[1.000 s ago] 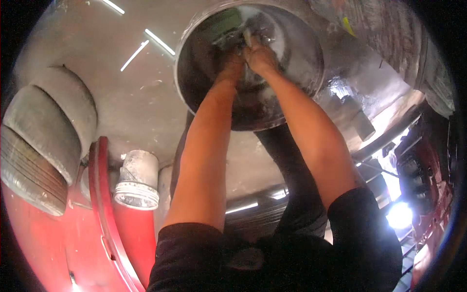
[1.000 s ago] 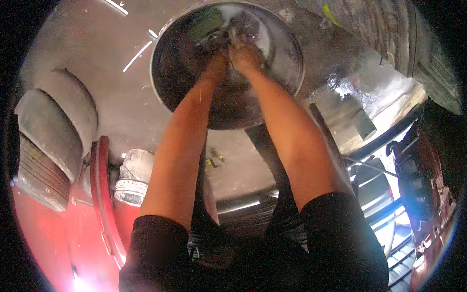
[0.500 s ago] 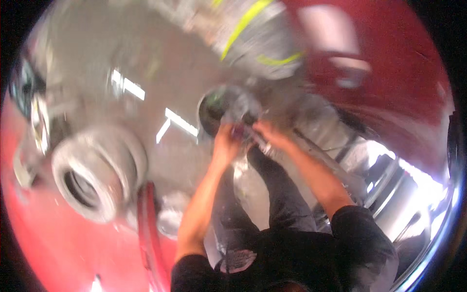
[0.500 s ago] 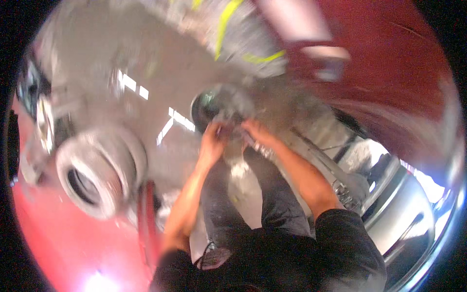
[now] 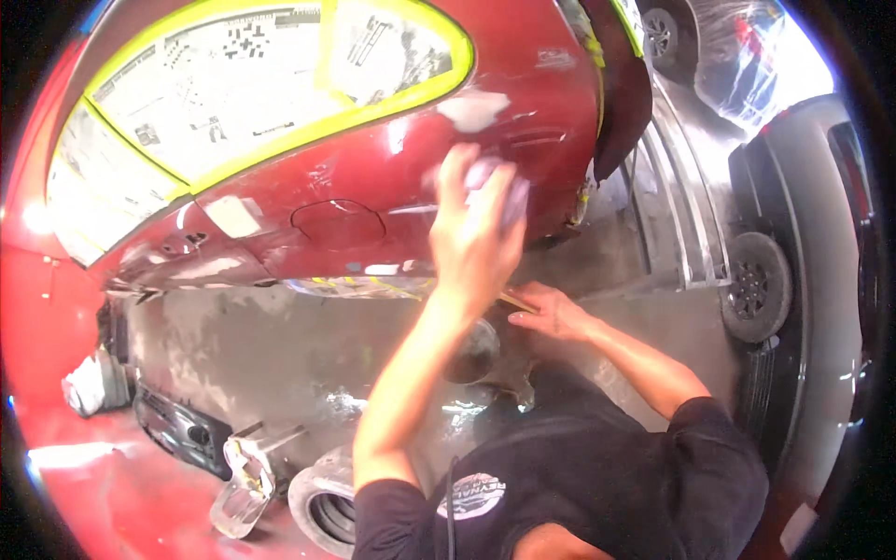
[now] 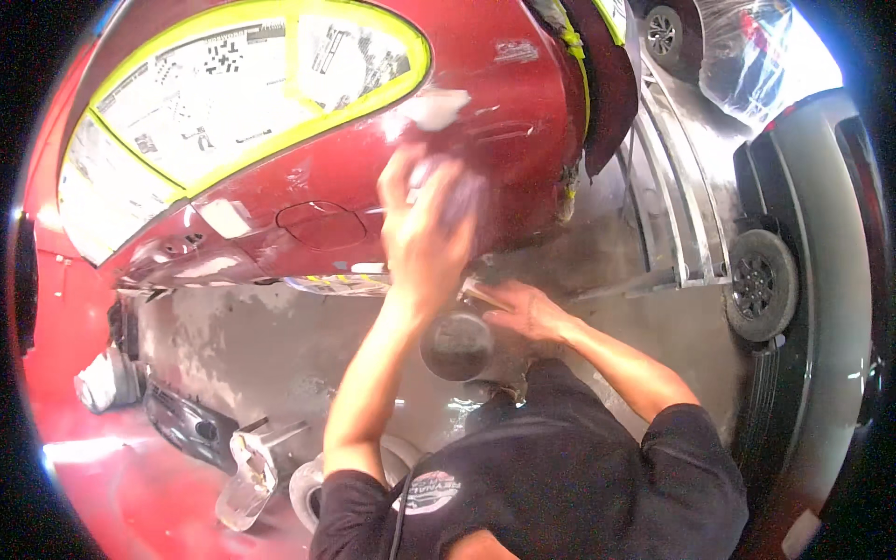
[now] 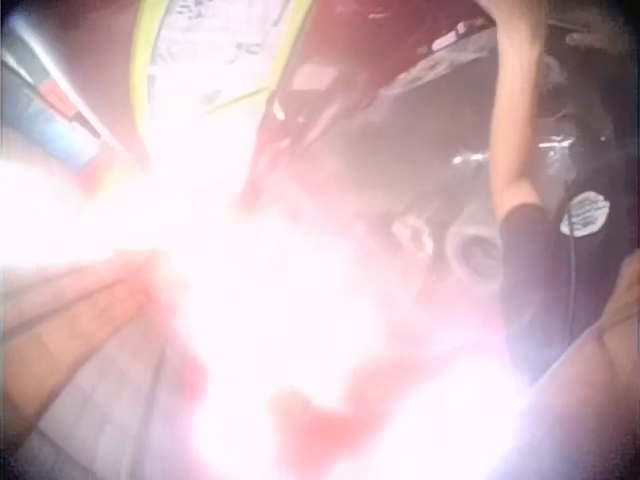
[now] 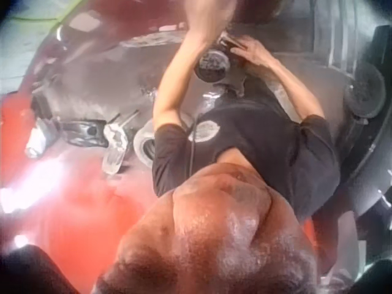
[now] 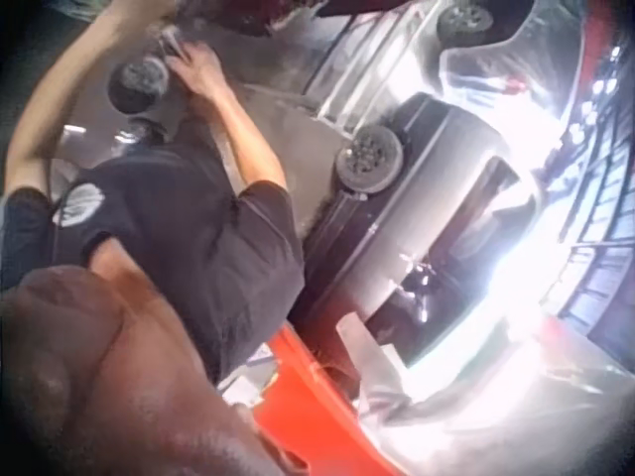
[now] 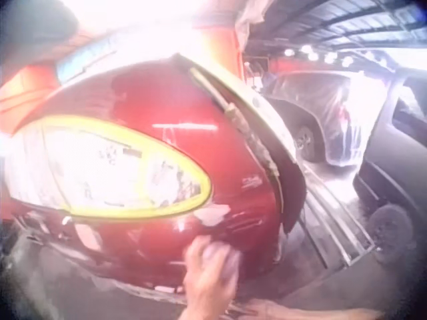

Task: The person sands the rear quarter panel of a red car using a sanding block and a cloth. They repeatedly rub the surface, dip the block into a bucket of water, and wipe the area to remove residue. The work focuses on a small section near the fuel door.

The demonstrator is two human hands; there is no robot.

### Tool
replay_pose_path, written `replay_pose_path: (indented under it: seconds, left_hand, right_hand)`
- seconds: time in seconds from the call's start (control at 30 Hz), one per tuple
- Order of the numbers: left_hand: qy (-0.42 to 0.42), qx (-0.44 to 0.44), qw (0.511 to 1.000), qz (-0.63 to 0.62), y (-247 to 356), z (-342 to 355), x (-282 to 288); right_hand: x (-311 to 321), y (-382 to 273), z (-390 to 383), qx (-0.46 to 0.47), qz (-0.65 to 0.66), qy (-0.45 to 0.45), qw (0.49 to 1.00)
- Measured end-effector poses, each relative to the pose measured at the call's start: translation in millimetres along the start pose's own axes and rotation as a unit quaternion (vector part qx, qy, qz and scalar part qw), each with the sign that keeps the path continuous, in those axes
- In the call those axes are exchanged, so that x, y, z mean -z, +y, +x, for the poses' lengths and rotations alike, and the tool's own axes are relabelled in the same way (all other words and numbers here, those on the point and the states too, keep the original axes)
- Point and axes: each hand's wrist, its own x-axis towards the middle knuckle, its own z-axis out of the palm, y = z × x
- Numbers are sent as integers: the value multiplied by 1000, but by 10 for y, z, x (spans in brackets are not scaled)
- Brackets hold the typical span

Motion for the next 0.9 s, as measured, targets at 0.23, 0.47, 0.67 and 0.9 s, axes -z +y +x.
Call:
replay_pose_path:
  seconds: [0.23,0.47,0.67,0.9]
  left_hand:
    - [-80,-237,926,283,-594,585,-880]
    - [-55,-121,914,384,-1203,47,73]
    - [-38,-81,920,381,-1309,121,497]
    - [-52,-131,937,321,-1422,172,461]
  right_hand:
    - [831,-119,-236,115,-231,50,965]
    - [1747,-473,-37,315,-359,208,854]
    - [2195,-773,745,400,-498,260,725]
    - [2085,-709,993,361,-549,267,705]
